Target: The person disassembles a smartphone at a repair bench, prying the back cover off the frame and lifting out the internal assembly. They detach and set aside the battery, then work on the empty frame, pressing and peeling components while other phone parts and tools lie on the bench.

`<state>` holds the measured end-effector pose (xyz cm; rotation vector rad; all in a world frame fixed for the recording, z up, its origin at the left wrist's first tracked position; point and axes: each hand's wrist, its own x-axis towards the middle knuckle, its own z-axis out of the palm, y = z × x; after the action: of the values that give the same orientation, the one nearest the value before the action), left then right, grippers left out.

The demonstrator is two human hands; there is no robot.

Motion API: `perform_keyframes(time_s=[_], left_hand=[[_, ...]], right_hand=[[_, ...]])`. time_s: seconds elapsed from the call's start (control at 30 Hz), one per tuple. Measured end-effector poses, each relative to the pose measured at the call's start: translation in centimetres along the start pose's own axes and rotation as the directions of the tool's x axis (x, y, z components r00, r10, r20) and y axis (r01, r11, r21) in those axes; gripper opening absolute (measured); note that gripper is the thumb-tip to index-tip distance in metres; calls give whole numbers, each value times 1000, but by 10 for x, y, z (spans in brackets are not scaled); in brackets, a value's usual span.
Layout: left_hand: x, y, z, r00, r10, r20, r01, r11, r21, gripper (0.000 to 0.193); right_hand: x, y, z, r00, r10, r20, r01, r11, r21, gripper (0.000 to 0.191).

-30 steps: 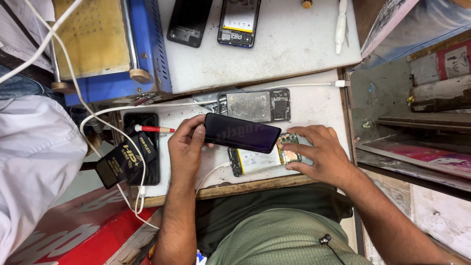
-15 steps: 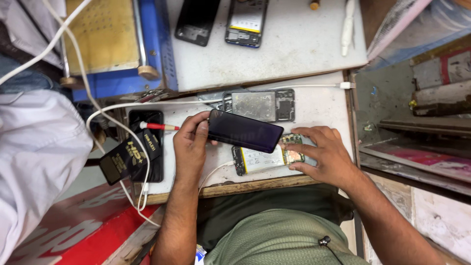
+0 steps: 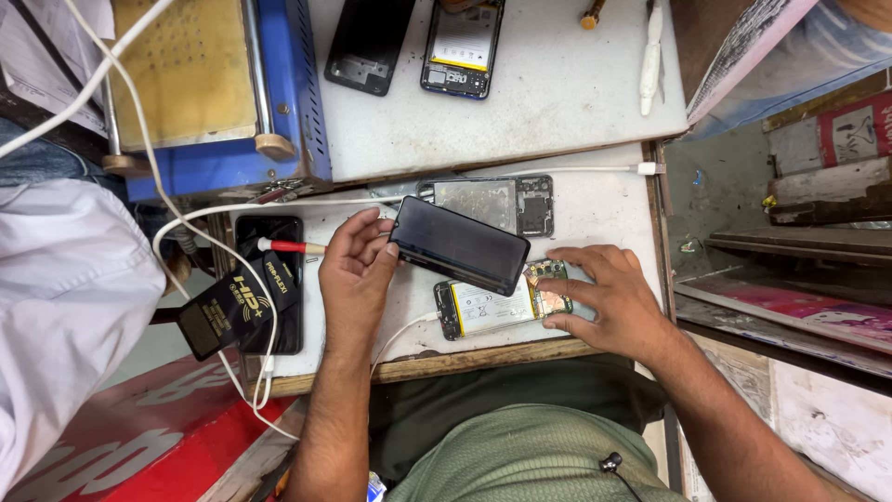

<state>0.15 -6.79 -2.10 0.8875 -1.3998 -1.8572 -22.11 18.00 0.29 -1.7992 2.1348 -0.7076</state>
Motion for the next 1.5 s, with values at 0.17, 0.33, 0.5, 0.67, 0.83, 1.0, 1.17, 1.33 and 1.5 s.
perform_keyframes(time_s=[0.17,0.33,0.5,0.67,0.83,1.0,1.17,1.33,1.5], left_hand=[[-1,-3,-5,992,84,-92,-92,993,-81,41],[-2,-8,-11,940,263,-215,-286,955,-82,29],[-3,-6,-20,861,363,-356,-414,907,-77,17],[0,-3,-22,864,339,-371,-425,888,-178,13],[-2,-6,-18,919,347,-187,-388,879,-278,33],[-6,-11,-8,986,137,94,-117,974,-192,39],[-4,-8,-3,992,58,109,-44,991,-130,38],[-5,2,-1,987,-5,163,32,986,-163,50],[-8,7,4,906,-200,374,192,980,58,67]], right_hand=[[2,0,0,999,32,29,-32,999,2,52],[4,1,-2,1000,8,14,-8,1000,-10,52],[4,1,0,1000,14,6,-14,1000,-1,51],[6,0,0,999,42,14,-42,999,0,52],[6,-1,-1,999,34,20,-34,999,-3,51],[6,-1,-4,999,32,20,-32,999,3,51],[6,-1,-3,998,46,49,-45,999,-9,51],[4,1,-2,999,31,36,-31,999,-15,51],[4,2,-2,999,21,32,-20,999,-32,52]])
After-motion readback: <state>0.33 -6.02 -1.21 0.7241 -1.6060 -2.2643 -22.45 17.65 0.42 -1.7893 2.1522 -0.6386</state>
